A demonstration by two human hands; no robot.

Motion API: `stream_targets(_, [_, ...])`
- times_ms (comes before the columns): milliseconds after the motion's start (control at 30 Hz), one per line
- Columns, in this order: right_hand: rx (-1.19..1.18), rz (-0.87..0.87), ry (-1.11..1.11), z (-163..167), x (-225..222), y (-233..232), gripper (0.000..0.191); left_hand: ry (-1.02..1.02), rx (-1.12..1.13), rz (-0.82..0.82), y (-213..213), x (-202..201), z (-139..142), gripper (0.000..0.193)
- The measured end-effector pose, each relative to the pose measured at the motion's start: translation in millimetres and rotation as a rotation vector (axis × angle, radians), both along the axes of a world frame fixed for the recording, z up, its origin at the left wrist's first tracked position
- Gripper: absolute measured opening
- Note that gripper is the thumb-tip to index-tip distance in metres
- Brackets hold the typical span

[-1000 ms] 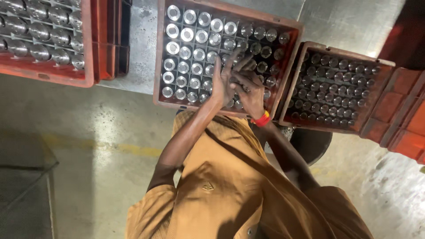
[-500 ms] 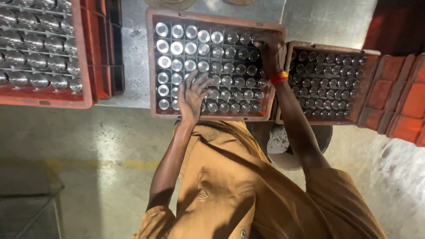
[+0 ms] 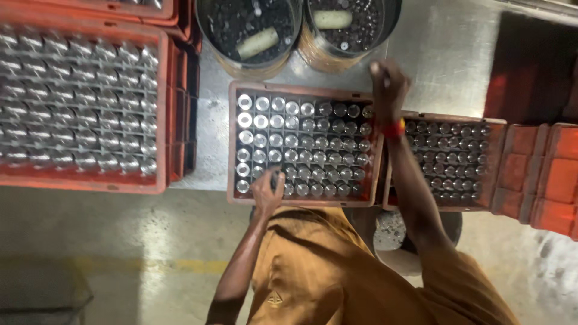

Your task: The person picks aluminum cups one at a time from a compartmented tray, dips each into a bucket of dark liquid, and places it upside down into another tray, working through multiple trays and repositioning trays on the table as they fill.

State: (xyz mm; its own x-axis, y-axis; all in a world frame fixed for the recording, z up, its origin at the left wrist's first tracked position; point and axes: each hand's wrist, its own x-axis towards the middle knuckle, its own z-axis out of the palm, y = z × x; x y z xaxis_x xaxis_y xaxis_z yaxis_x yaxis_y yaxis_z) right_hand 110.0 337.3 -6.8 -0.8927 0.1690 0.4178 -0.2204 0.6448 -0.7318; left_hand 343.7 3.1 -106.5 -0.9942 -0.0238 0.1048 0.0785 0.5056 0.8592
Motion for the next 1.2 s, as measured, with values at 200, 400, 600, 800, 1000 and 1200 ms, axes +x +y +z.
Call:
stream_targets(200, [0.422, 0.475, -0.573, 2, -143, -21, 0.048, 0.117, -0.057, -0.044, 0, -6, 26, 0.021])
stream_targets(400, [0.400, 0.624, -0.863, -35, -163, -42, 0.036, 0.030, -0.044, -0.051, 0, -16, 43, 0.020])
stream_targets(600, [0.431, 0.407, -0.497, -19, -154, -40, 0.024, 0.061, -0.032, -0.060, 1, -17, 52, 0.018])
stream_targets(800, [0.197, 0.492, -0.231, 3, -148, -43, 0.019, 0.005, -0.055, -0.063, 4, -18, 52, 0.019])
stream_targets(1000, [0.005, 0.254, -0.095, -15, -159, -37, 0.014, 0.049, -0.138, -0.056, 3, -14, 37, 0.019])
stream_targets(1200, [-1.172, 0.065, -0.192, -11, -115, 2, 0.018, 0.035, -0.142, 0.103, 12, -5, 34, 0.020])
